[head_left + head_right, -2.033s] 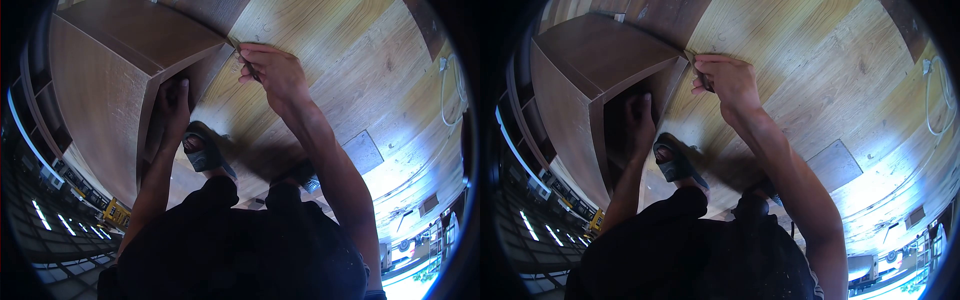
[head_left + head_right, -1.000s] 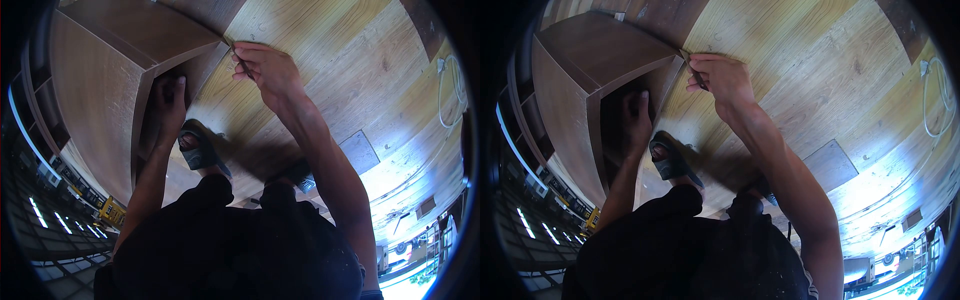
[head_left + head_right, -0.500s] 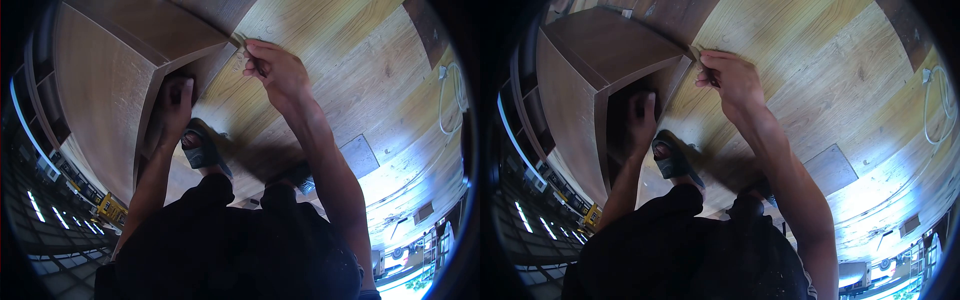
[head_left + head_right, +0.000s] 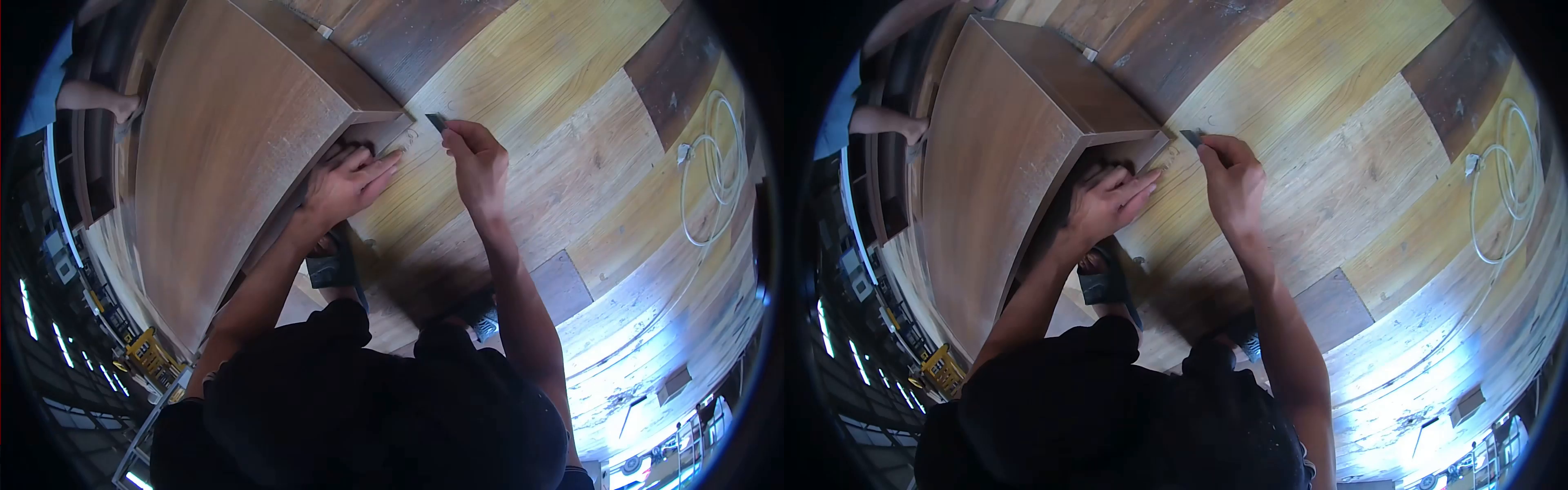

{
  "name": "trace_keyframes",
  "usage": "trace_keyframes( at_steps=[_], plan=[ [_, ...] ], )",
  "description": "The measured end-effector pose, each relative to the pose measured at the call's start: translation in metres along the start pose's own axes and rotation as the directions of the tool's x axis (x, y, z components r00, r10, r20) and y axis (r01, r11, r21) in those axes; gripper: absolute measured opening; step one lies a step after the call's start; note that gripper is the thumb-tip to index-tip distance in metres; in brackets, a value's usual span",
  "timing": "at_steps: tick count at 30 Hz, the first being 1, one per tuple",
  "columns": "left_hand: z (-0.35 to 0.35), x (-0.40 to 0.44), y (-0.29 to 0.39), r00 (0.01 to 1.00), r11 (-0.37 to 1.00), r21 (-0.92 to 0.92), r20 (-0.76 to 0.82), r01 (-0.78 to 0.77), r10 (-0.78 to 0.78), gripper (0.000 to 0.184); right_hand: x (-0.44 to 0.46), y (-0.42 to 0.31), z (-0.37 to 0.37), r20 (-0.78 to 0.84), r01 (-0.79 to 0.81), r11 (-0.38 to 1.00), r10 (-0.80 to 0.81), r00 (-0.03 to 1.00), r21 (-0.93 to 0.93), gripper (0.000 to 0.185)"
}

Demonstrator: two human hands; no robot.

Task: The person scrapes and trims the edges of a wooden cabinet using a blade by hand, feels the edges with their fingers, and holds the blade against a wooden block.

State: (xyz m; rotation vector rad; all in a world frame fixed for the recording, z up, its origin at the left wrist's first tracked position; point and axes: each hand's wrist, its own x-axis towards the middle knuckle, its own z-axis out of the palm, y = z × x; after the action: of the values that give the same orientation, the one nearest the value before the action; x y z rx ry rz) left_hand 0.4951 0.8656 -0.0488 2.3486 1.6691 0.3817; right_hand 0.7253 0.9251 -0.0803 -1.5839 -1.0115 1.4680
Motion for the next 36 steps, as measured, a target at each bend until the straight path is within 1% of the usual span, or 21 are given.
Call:
trace_keyframes(
  at_steps=[1,2,3,4,5,7,9,12,14,16,20,22,23,25,26,28,30,32,34,35,36],
  plan=[
    [-0.003,-0.008,-0.003,0.998,0.998,-0.032,-0.018,-0.053,0.053,0.038,-0.001,0.0,0.007,-0.001,0.007,1.0,-0.007,1.0,0.001,0.024],
    [-0.006,-0.016,-0.006,0.994,0.992,-0.063,-0.035,-0.108,0.106,0.036,-0.001,0.002,0.014,-0.023,0.102,0.989,-0.105,0.994,-0.11,0.023],
    [-0.01,-0.027,-0.003,0.999,0.987,-0.158,-0.02,0.04,-0.043,0.032,0.0,0.005,0.02,-0.036,0.187,0.957,-0.2,0.979,-0.223,0.022],
    [-0.013,-0.035,-0.003,0.982,0.95,-0.25,0.011,0.186,-0.19,0.028,0.002,0.007,0.026,-0.05,0.228,0.948,-0.245,0.968,-0.223,0.021],
    [-0.013,-0.042,-0.006,0.982,0.949,-0.253,0.011,0.187,-0.191,0.028,0.004,0.009,0.03,-0.05,0.227,0.947,-0.244,0.969,-0.226,0.021],
    [-0.012,-0.056,-0.013,0.927,0.847,-0.39,0.049,0.361,-0.372,0.027,0.003,0.007,0.037,-0.029,0.146,0.963,-0.157,0.987,-0.228,0.02],
    [-0.002,-0.068,-0.024,0.926,0.841,-0.419,-0.002,0.342,-0.377,0.029,0.004,0.009,0.042,-0.028,0.148,0.964,-0.158,0.987,-0.22,0.02],
    [0.006,-0.079,-0.031,0.887,0.754,-0.531,-0.012,0.386,-0.463,0.032,0.004,0.013,0.045,-0.016,0.159,0.964,-0.166,0.986,-0.215,0.02],
    [0.006,-0.081,-0.03,0.886,0.709,-0.583,0.044,0.398,-0.461,0.035,0.004,0.014,0.045,0.0,0.17,0.961,-0.174,0.985,-0.22,0.02],
    [0.006,-0.08,-0.028,0.877,0.689,-0.598,0.052,0.41,-0.478,0.035,-0.001,0.006,0.046,-0.013,0.313,0.903,-0.332,0.943,-0.295,0.019],
    [0.011,-0.081,-0.033,0.878,0.634,-0.662,0.079,0.401,-0.473,0.033,-0.015,-0.006,0.04,0.013,0.232,0.952,-0.234,0.972,-0.2,0.016],
    [0.01,-0.082,-0.034,0.864,0.616,-0.659,0.108,0.433,-0.492,0.031,-0.013,-0.001,0.03,-0.04,0.431,0.863,-0.456,0.889,-0.262,0.013],
    [0.009,-0.083,-0.035,0.852,0.603,-0.65,0.139,0.463,-0.504,0.03,-0.011,0.002,0.027,-0.036,0.43,0.863,-0.454,0.89,-0.264,0.013],
    [0.011,-0.085,-0.036,0.857,0.609,-0.65,0.134,0.456,-0.498,0.03,-0.009,0.003,0.023,0.071,0.585,0.641,-0.642,0.764,-0.497,0.012],
    [0.012,-0.085,-0.037,0.864,0.62,-0.648,0.121,0.442,-0.489,0.03,-0.008,0.005,0.024,0.074,0.583,0.641,-0.639,0.766,-0.499,0.012],
    [0.012,-0.084,-0.037,0.849,0.595,-0.652,0.149,0.47,-0.508,0.03,-0.005,0.002,0.028,0.131,0.694,0.477,-0.766,0.629,-0.539,0.013],
    [0.012,-0.085,-0.039,0.832,0.57,-0.652,0.18,0.5,-0.525,0.03,-0.004,0.001,0.028,0.146,0.685,0.487,-0.749,0.647,-0.541,0.014],
    [0.014,-0.086,-0.041,0.858,0.631,-0.622,0.139,0.464,-0.494,0.029,-0.005,0.002,0.029,0.158,0.675,0.497,-0.73,0.665,-0.546,0.015],
    [0.011,-0.086,-0.039,0.851,0.606,-0.639,0.152,0.473,-0.503,0.029,-0.008,0.004,0.031,0.215,0.734,0.439,-0.764,0.609,-0.518,0.017],
    [0.011,-0.085,-0.038,0.845,0.587,-0.654,0.158,0.477,-0.511,0.029,-0.011,0.006,0.032,0.216,0.732,0.439,-0.762,0.611,-0.521,0.017],
    [0.012,-0.085,-0.038,0.845,0.584,-0.656,0.161,0.478,-0.51,0.029,-0.016,0.008,0.034,0.28,0.765,0.41,-0.759,0.588,-0.496,0.018]
  ],
)
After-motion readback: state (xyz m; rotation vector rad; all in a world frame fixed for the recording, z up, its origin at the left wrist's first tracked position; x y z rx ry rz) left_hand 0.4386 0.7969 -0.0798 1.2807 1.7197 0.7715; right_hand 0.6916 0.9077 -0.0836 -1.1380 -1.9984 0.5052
